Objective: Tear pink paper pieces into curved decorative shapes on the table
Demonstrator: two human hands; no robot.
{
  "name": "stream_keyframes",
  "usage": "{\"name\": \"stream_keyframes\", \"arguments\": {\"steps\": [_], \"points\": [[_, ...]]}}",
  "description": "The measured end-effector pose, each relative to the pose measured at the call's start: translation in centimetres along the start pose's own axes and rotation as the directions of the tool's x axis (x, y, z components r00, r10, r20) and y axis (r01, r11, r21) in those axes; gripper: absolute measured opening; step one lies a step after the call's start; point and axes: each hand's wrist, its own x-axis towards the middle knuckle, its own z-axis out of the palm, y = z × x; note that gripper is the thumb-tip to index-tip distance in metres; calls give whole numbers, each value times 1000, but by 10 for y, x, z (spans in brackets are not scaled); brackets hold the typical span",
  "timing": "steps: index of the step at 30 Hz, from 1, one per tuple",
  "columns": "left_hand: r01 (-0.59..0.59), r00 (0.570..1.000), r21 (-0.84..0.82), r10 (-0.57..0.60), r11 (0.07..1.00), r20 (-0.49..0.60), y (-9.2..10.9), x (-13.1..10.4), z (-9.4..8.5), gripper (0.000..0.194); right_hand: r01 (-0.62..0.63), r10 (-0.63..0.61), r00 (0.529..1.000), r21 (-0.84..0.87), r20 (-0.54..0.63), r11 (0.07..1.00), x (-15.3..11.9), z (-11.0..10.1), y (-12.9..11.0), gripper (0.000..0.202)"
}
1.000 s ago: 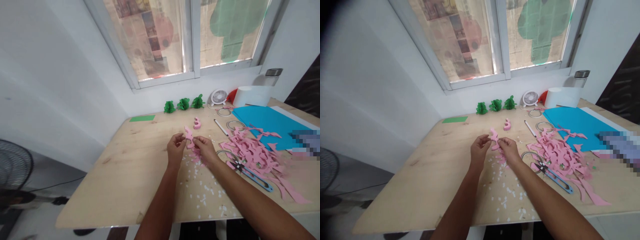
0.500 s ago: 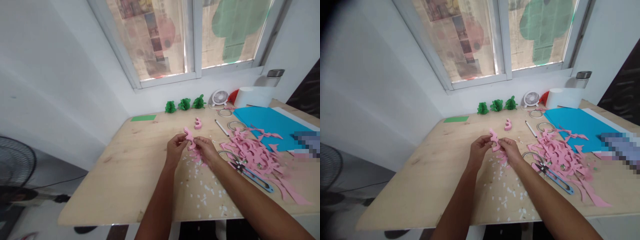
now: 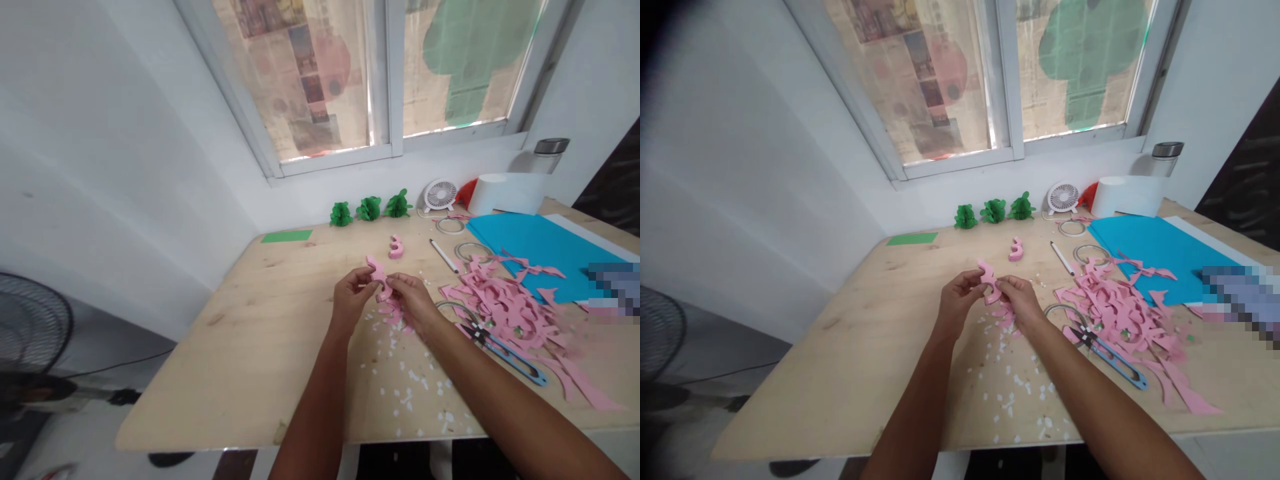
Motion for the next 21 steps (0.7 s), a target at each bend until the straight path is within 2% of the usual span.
{"name": "stream_keyframes", "arguments": {"steps": [21], "points": [[-35,999,5,35,999,-6,0,-1,1,31,-33,33,999,19,6,999,-7,5,-6,15]]}}
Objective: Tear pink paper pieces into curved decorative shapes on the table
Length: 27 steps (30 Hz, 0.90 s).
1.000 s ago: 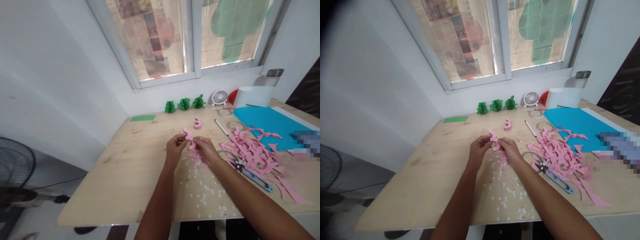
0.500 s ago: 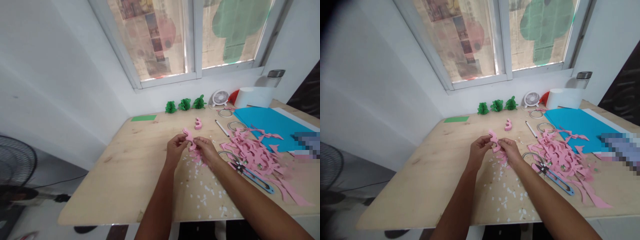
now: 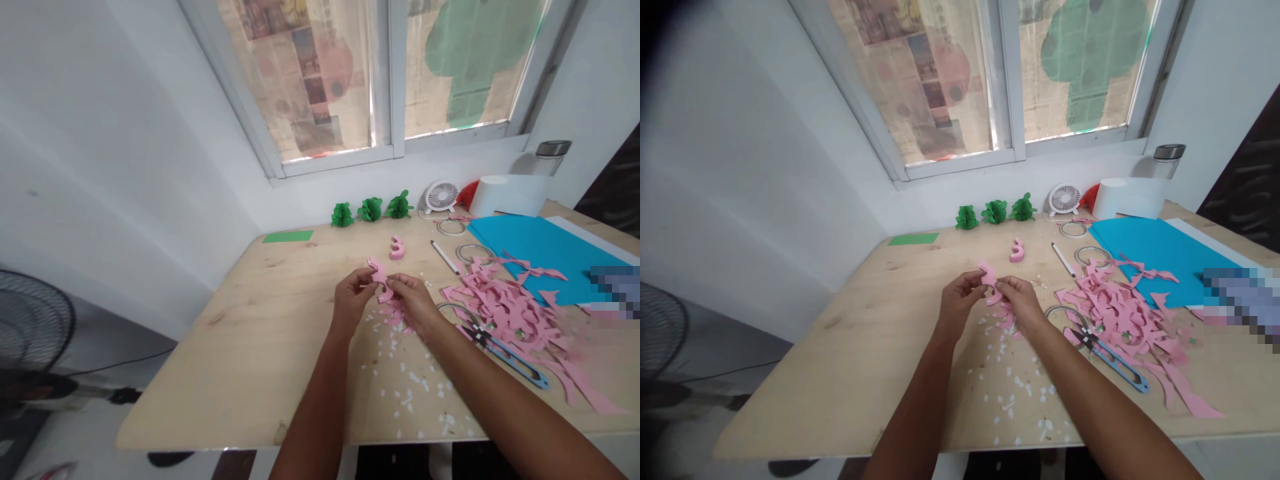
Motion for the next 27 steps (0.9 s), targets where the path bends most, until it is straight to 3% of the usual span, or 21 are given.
{"name": "stream_keyframes", "arguments": {"steps": [27], "points": [[34,999,13,-34,999,-15,1,0,-1,32,28,-31,999,-84,-38,996,4,-3,4,23]]}}
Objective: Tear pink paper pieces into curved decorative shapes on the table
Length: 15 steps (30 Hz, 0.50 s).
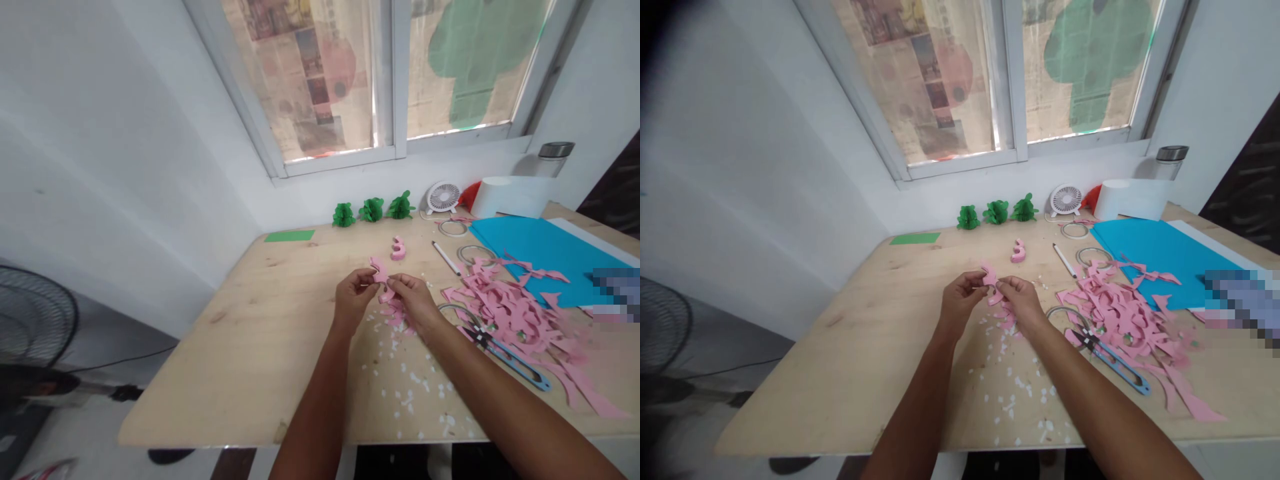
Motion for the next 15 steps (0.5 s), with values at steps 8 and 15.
{"name": "stream_keyframes", "arguments": {"steps": [8,15], "points": [[214,976,-170,-216,962,2,4,-2,-1,41,73,-75,997,-98,-13,993,-2,2,-5,25],[324,945,-223,-326,919,32,2,-2,-1,34,162,-160,987,-261,30,952,-3,2,-5,25]]}}
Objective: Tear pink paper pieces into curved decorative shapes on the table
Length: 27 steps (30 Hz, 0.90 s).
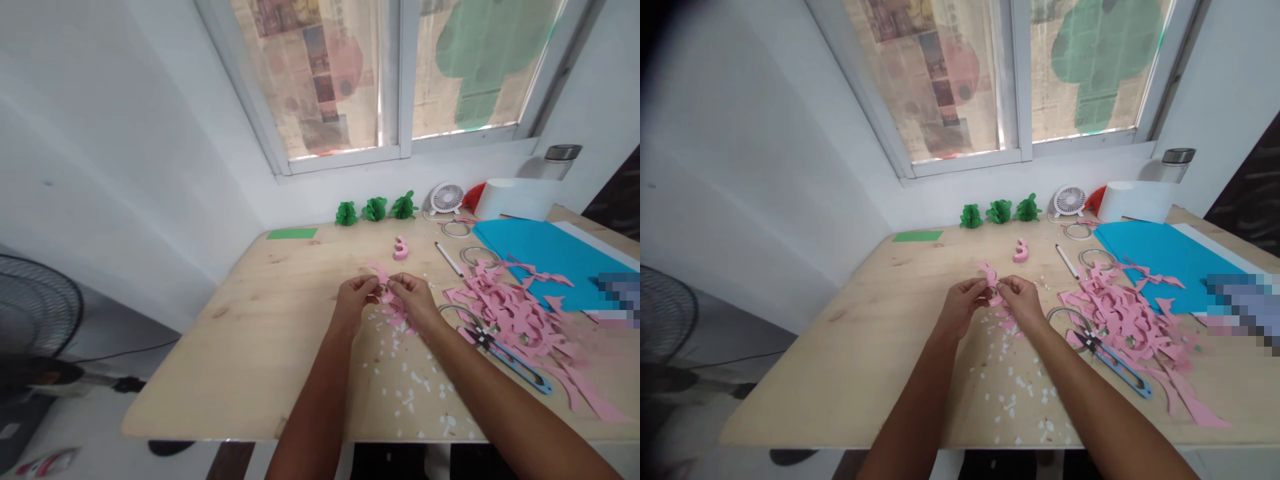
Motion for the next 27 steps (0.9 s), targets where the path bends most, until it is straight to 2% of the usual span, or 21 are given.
{"name": "stream_keyframes", "arguments": {"steps": [8,12,19,27], "points": [[-6,999,-36,7,999,34,-2,1,-4,31,36,-35,999,-23,36,999,1,-1,3,22],[-43,999,4,43,999,26,-2,1,-4,32,79,-77,995,-27,69,997,1,-5,-2,20],[-128,991,147,120,981,63,-4,1,0,26,84,-84,996,-22,28,996,5,-7,1,21],[-104,989,164,85,981,123,-10,8,-4,23,64,-63,997,-12,41,998,8,-9,6,21]]}}
